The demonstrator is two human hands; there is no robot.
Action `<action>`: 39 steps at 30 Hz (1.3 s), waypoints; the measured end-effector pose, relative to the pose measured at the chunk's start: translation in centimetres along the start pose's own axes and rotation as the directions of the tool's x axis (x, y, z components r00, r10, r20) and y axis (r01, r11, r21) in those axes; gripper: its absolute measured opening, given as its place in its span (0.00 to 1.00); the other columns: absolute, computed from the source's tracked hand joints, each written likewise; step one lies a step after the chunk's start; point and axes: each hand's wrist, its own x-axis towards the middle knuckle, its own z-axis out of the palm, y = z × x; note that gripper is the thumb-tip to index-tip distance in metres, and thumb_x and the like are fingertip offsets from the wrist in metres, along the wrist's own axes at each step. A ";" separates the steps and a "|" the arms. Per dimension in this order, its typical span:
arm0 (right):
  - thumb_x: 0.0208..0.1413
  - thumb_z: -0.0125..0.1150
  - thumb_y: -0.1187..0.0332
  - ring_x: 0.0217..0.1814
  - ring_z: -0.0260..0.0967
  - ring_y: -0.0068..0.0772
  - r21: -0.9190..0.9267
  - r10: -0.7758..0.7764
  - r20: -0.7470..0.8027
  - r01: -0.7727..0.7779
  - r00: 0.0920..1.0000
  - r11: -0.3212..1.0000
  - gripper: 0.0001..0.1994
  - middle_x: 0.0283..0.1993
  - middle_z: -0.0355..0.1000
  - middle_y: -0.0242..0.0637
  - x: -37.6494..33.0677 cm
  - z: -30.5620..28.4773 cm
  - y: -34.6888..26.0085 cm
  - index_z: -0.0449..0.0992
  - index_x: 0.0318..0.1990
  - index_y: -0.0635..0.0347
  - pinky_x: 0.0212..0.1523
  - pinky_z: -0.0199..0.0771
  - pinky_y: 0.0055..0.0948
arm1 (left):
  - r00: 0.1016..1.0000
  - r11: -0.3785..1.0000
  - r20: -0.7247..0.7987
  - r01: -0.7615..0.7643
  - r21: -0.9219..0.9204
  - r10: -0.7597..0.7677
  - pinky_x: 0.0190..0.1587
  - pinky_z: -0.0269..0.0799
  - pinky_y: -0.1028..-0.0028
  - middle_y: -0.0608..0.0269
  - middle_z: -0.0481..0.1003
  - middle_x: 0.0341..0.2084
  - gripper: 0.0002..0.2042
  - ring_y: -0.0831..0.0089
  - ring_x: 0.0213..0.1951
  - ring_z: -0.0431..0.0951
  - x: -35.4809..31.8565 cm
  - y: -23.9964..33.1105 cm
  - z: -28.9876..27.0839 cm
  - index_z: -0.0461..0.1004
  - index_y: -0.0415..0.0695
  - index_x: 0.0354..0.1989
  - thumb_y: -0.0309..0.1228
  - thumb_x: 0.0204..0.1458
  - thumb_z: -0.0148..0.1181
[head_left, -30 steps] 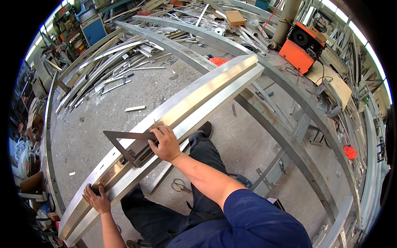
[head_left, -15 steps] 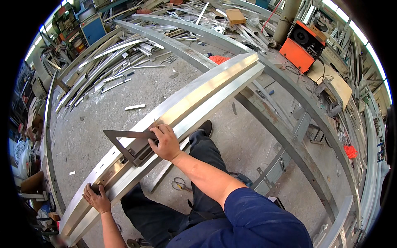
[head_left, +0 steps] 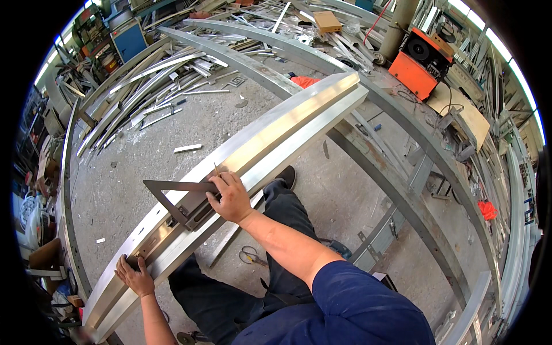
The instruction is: The person measures and marks a curved metal frame using a pencil, a try square, and a tape measure. They align a metal bracket on the frame, mark positions, and verify angles and dimensions.
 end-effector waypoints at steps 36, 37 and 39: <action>0.52 0.74 0.68 0.56 0.71 0.56 -0.028 0.002 -0.006 -0.002 1.000 1.000 0.19 0.52 0.76 0.46 -0.2 0.8 0.3 0.79 0.51 0.59 0.59 0.73 0.48 | 1.000 0.999 0.002 0.000 -0.052 0.000 0.79 0.42 0.49 0.55 0.72 0.61 0.35 0.54 0.68 0.66 0.2 0.6 -0.6 0.70 0.42 0.63 0.61 0.61 0.60; 0.52 0.74 0.68 0.55 0.71 0.55 -0.041 -0.012 -0.008 0.012 1.000 0.999 0.18 0.51 0.77 0.44 -0.1 0.7 0.3 0.79 0.51 0.59 0.58 0.73 0.47 | 1.000 0.998 0.006 0.004 -0.057 -0.004 0.79 0.42 0.49 0.55 0.71 0.61 0.35 0.54 0.69 0.65 0.2 0.7 -0.7 0.70 0.43 0.63 0.61 0.61 0.60; 0.52 0.73 0.68 0.55 0.72 0.54 -0.037 -0.019 -0.004 0.019 1.000 0.999 0.18 0.51 0.77 0.44 0.0 0.6 0.2 0.79 0.50 0.59 0.57 0.72 0.47 | 1.000 0.998 0.009 0.017 -0.063 -0.016 0.79 0.41 0.49 0.55 0.71 0.61 0.35 0.55 0.70 0.64 0.2 0.7 -0.7 0.70 0.43 0.63 0.61 0.60 0.61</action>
